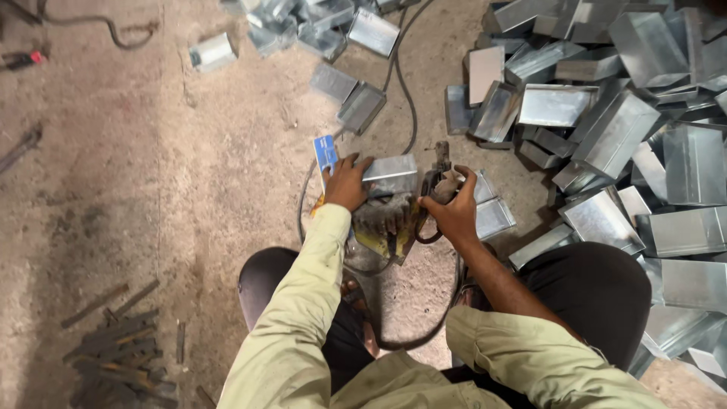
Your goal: The person sits on the floor and uses a welding torch to join seams on small rectangular metal boxes. They repeatedly pick up a box, weld along its edges, and place it down, surrounded by a pile of similar metal pieces.
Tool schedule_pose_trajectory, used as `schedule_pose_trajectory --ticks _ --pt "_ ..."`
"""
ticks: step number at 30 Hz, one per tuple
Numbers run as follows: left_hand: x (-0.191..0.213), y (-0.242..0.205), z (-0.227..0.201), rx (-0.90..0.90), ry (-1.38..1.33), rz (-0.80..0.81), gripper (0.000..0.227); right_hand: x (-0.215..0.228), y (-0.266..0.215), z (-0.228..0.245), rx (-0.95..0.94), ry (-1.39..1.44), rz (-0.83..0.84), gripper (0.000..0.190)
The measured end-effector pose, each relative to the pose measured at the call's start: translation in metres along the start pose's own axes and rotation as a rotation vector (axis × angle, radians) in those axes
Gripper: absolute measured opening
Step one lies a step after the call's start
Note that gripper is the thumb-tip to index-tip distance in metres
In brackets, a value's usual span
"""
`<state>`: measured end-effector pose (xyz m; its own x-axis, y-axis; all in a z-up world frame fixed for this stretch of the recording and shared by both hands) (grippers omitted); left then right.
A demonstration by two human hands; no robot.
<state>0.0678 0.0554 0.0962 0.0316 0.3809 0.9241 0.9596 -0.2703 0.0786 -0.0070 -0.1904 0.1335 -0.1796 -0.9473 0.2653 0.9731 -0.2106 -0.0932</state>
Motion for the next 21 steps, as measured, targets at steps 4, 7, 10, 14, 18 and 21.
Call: schedule_pose_trajectory --ticks 4,7,10,14,18,21 --pt "0.01 -0.003 -0.016 -0.03 0.09 -0.019 0.071 -0.006 -0.004 -0.004 0.183 -0.162 0.008 0.088" --pt "0.023 -0.008 -0.033 -0.127 0.22 -0.131 0.062 -0.006 -0.003 -0.006 0.23 -0.237 -0.02 0.087" --pt "0.016 -0.019 -0.055 -0.189 0.308 -0.113 0.038 -0.007 -0.001 -0.007 0.278 -0.262 -0.041 0.087" --pt "-0.005 -0.04 -0.083 -0.264 0.376 -0.066 0.033 -0.009 0.0 -0.006 0.327 -0.274 -0.046 0.086" --pt "-0.033 -0.055 -0.086 -0.207 0.263 0.199 0.035 -0.01 -0.002 0.002 0.345 -0.277 -0.032 0.086" --pt "-0.059 -0.063 -0.074 -0.276 0.165 0.292 0.037 -0.011 -0.002 0.001 0.151 -0.281 0.012 0.084"
Point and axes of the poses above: each hand's wrist, its own y-axis towards the middle knuckle, its own x-axis out of the back of the hand, z = x × y, the point moved 4 cm from there along y, towards the middle knuckle, and after that the axes turned 7 degrees about -x, right-handed, at the moved point
